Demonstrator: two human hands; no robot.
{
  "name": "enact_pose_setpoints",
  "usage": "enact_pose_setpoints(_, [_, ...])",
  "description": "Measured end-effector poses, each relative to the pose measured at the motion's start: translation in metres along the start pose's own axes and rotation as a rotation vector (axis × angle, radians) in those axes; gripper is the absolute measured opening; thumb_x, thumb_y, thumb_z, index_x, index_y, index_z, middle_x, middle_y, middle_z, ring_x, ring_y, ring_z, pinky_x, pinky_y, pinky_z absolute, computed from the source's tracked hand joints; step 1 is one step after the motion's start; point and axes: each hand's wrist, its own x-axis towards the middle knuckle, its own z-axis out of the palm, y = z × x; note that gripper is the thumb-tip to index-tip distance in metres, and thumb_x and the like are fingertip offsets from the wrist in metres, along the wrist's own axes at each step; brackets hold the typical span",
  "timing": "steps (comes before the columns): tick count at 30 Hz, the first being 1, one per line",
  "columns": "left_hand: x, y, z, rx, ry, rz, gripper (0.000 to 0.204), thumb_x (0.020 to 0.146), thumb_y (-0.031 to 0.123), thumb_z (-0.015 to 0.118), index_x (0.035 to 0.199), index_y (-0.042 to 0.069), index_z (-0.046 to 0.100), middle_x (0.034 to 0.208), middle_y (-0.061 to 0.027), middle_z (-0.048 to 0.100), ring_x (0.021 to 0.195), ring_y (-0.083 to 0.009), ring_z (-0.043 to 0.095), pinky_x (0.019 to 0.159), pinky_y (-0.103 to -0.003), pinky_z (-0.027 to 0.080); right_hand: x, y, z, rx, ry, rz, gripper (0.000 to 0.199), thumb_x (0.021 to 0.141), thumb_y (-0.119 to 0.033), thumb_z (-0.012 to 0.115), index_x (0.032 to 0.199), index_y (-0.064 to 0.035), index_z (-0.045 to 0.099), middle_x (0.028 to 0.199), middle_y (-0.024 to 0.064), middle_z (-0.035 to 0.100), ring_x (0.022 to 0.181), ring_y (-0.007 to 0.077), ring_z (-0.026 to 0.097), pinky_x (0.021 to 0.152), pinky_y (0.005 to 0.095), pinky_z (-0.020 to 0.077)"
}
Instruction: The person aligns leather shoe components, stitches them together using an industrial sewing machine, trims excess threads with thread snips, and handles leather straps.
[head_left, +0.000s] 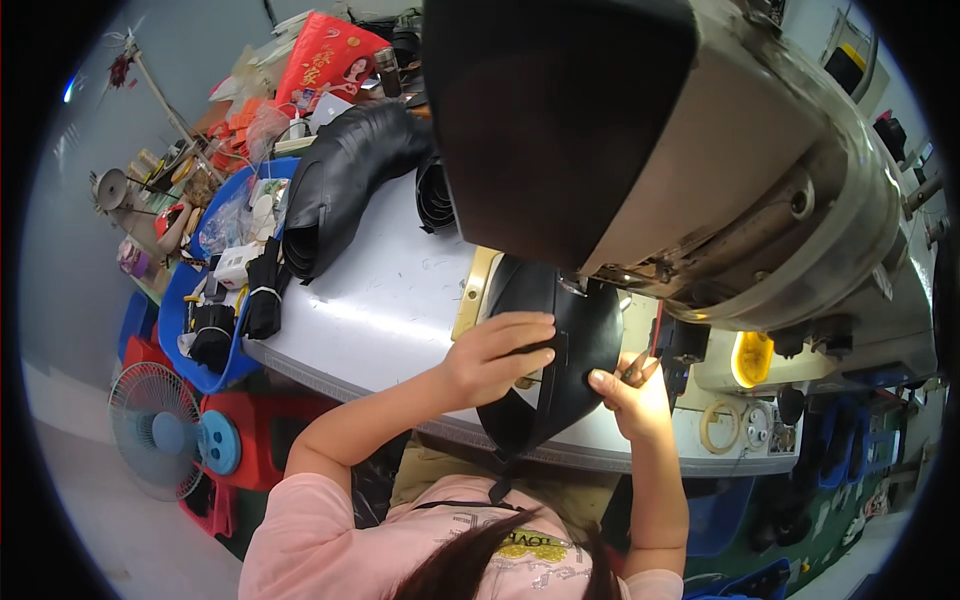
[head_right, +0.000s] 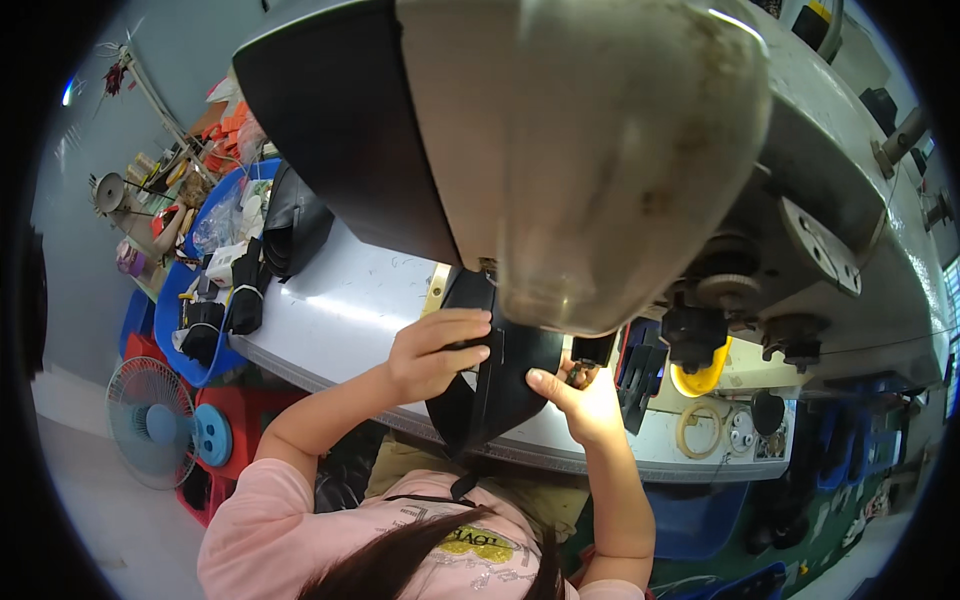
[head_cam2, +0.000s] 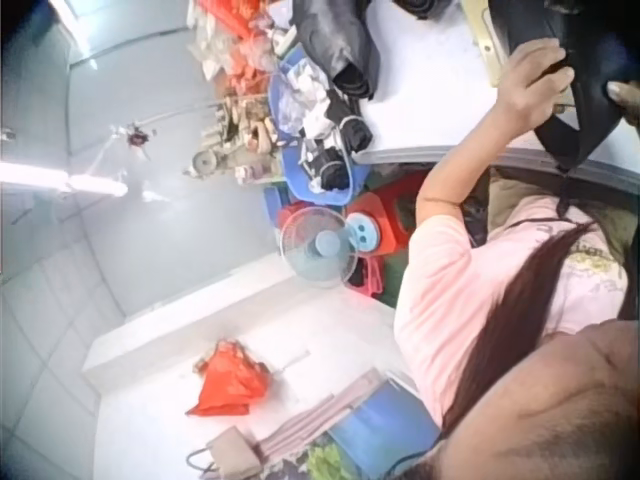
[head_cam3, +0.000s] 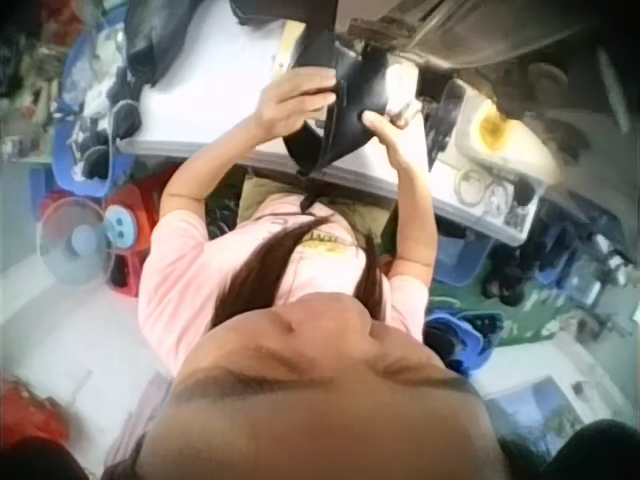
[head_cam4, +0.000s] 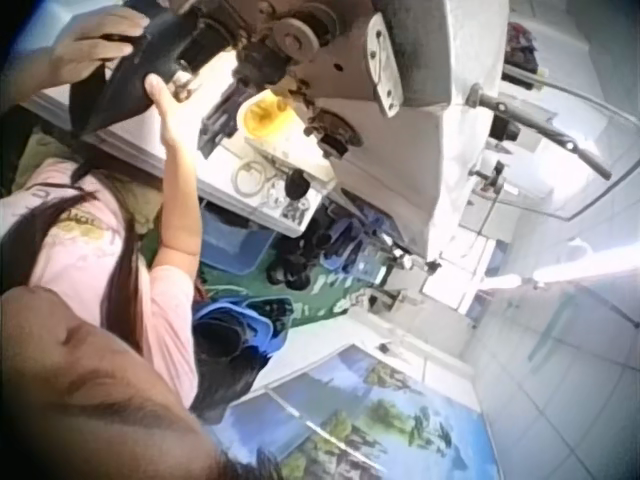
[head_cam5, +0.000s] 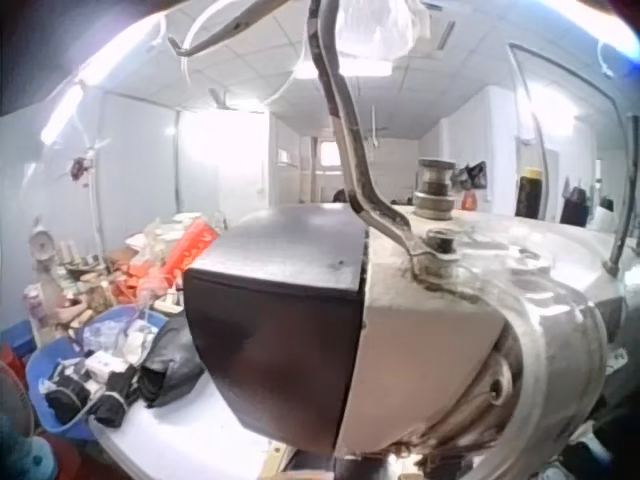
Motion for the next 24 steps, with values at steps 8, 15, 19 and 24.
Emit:
enact_pose_setpoints(8, [0.031, -0.032, 0.0, 0.108, -0.096, 0.031, 0.023, 0.06, -0.002, 0.062, 0.083, 0.003, 0.061, 0.09, -0.0095, 0.059, 0.086, -0.0264, 0.057, 0.073, -0.034, 0.048, 0.03, -0.003, 0.0, 0.019, 0.176, -0.254, 0.018, 0.07, -0.015, 0.069, 0.071, -0.0026, 0.056, 0.058, -0.0012, 0.05, 0.045, 0.0027, 0.037, 0.04, 0.0167, 0.026])
enact_pose_setpoints(15, [0.036, -0.037, 0.0, 0.089, -0.085, 0.011, 0.02, 0.063, -0.001, 0.063, 0.082, 0.006, 0.062, 0.085, -0.0073, 0.06, 0.081, -0.0238, 0.058, 0.069, -0.032, 0.046, 0.037, 0.009, -0.008, 0.073, 0.186, -0.277, 0.016, 0.072, -0.014, 0.067, 0.072, -0.0023, 0.057, 0.058, -0.0008, 0.05, 0.046, 0.0034, 0.04, 0.041, 0.0167, 0.0285])
enact_pose_setpoints(19, [0.031, -0.041, 0.005, 0.034, -0.048, -0.054, 0.021, 0.062, -0.003, 0.062, 0.081, 0.006, 0.062, 0.084, -0.0071, 0.059, 0.078, -0.0241, 0.058, 0.066, -0.032, 0.046, 0.039, 0.013, -0.006, 0.111, 0.224, -0.249, 0.016, 0.072, -0.015, 0.067, 0.072, -0.0024, 0.057, 0.059, -0.0006, 0.051, 0.046, 0.0036, 0.041, 0.042, 0.0168, 0.03])
enact_pose_setpoints(24, [0.03, -0.041, 0.006, 0.053, -0.044, -0.023, 0.02, 0.062, -0.003, 0.062, 0.08, 0.006, 0.062, 0.082, -0.0076, 0.059, 0.076, -0.0241, 0.058, 0.065, -0.032, 0.047, 0.04, 0.016, -0.006, 0.07, 0.255, -0.253, 0.016, 0.073, -0.015, 0.067, 0.073, -0.0033, 0.057, 0.059, -0.0008, 0.05, 0.046, 0.0038, 0.039, 0.042, 0.0175, 0.0311])
